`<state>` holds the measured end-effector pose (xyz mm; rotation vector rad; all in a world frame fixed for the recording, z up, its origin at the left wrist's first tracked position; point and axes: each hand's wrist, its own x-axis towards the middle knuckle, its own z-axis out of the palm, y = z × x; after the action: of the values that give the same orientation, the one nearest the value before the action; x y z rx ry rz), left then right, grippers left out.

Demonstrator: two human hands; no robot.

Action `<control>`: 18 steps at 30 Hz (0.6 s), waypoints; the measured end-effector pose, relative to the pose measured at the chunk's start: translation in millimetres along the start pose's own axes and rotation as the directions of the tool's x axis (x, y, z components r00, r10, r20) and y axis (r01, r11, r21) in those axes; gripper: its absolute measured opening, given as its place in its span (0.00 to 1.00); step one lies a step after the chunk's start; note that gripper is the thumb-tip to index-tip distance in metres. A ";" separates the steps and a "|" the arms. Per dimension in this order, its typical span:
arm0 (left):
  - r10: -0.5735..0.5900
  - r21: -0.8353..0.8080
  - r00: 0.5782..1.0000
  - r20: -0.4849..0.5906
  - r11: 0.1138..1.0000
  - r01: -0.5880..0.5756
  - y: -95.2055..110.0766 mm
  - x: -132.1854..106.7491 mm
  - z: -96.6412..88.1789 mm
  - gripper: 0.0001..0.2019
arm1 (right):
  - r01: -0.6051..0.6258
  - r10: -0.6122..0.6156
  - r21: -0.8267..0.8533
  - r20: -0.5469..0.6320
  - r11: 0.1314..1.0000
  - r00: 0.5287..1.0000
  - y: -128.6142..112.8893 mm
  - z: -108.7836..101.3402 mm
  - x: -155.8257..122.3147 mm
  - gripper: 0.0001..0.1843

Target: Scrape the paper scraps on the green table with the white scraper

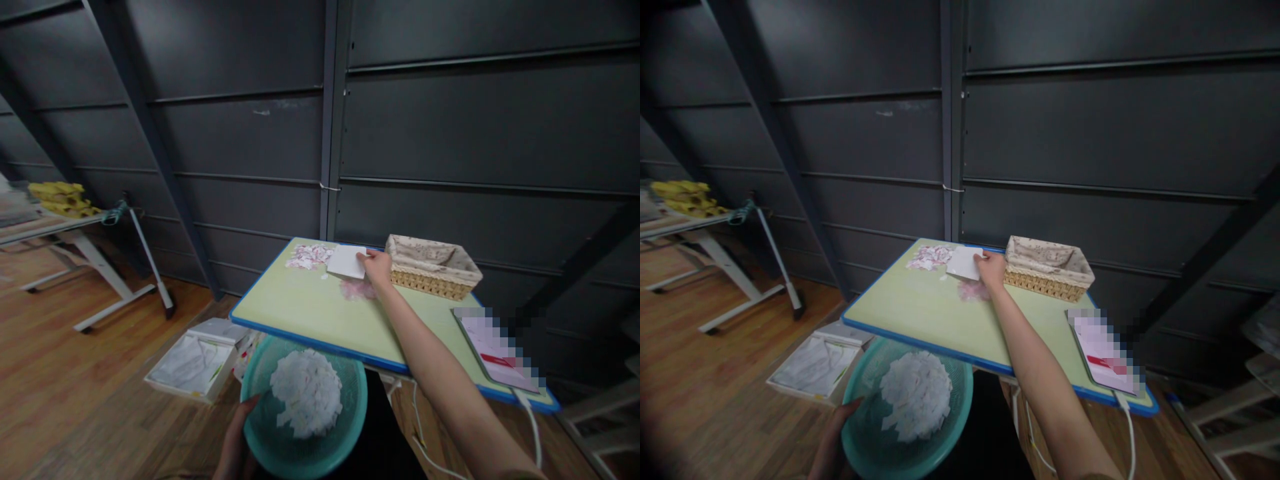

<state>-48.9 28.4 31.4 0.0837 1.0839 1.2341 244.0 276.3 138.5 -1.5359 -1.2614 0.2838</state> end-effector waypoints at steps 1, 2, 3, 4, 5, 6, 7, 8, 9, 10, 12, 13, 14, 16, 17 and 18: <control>0.000 0.003 1.000 0.004 1.000 0.000 -0.8 1.3 -1.5 0.27 | 0.000 0.000 -0.012 0.006 1.000 1.000 -1.5 -0.2 -1.0 0.20; 0.003 0.007 1.000 0.001 1.000 -0.003 -1.6 2.5 -3.1 0.27 | 0.001 0.000 -0.029 0.018 1.000 1.000 -3.0 -0.2 -2.1 0.19; 0.002 0.011 1.000 0.003 1.000 -0.002 -2.4 3.7 -4.5 0.27 | 0.003 -0.001 -0.048 0.037 0.999 0.999 -4.6 -0.1 -3.2 0.19; 0.000 0.014 1.000 0.004 1.000 0.000 -3.0 4.5 -5.6 0.27 | 0.008 -0.004 -0.064 0.060 0.998 0.998 -6.2 0.2 -4.3 0.19; -0.005 0.015 1.000 0.004 1.000 0.005 -3.2 4.9 -6.1 0.28 | 0.012 -0.006 -0.071 0.080 0.997 0.997 -7.6 0.5 -5.2 0.19; -0.008 0.018 1.000 0.004 1.000 0.008 -3.2 5.0 -6.1 0.28 | 0.013 -0.007 -0.069 0.093 0.998 0.996 -8.9 0.8 -5.8 0.20; -0.009 0.017 1.000 -0.001 1.000 0.009 -2.8 4.7 -5.5 0.28 | 0.011 -0.005 -0.060 0.097 0.998 0.995 -9.9 1.1 -6.2 0.20; -0.012 0.012 1.000 -0.007 1.000 0.012 -2.2 4.1 -4.6 0.28 | 0.006 -0.001 -0.049 0.092 0.999 0.996 -10.6 1.3 -6.3 0.20; -0.018 0.004 1.000 -0.016 1.000 0.018 -1.4 3.4 -3.6 0.27 | 0.002 0.001 -0.042 0.083 0.999 0.997 -11.0 1.4 -6.3 0.21; -0.026 -0.005 0.999 -0.024 1.000 0.025 -0.7 2.7 -2.6 0.27 | 0.004 -0.001 -0.045 0.077 0.999 0.997 -11.2 1.6 -6.1 0.21; -0.037 -0.021 0.999 -0.021 0.999 0.037 0.6 1.8 -1.2 0.27 | 0.019 -0.014 -0.057 0.090 0.998 0.996 -10.9 1.9 -6.0 0.20; -0.043 -0.026 0.999 -0.016 0.999 0.043 1.0 1.6 -0.7 0.27 | 0.024 -0.018 -0.056 0.104 0.998 0.994 -10.6 2.1 -6.0 0.20; -0.045 -0.031 0.999 -0.011 0.999 0.044 1.3 1.4 -0.2 0.27 | 0.025 -0.020 -0.043 0.118 0.999 0.993 -10.3 2.4 -6.0 0.19; -0.036 -0.042 0.999 -0.008 0.999 0.035 2.0 0.9 1.4 0.26 | 0.007 -0.009 0.015 0.129 1.000 0.992 -9.6 2.8 -6.0 0.20; -0.028 -0.046 1.000 -0.009 0.999 0.028 2.5 0.3 2.6 0.26 | -0.003 -0.003 0.048 0.124 0.999 0.992 -9.3 2.8 -6.0 0.21; -0.022 -0.048 1.000 -0.012 0.999 0.022 3.2 -0.6 4.1 0.26 | -0.009 0.001 0.072 0.121 0.997 0.993 -9.1 2.7 -6.0 0.21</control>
<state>-48.2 31.1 35.8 0.0273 1.0627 1.2417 234.5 271.7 142.4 -1.4788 -1.3272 0.4264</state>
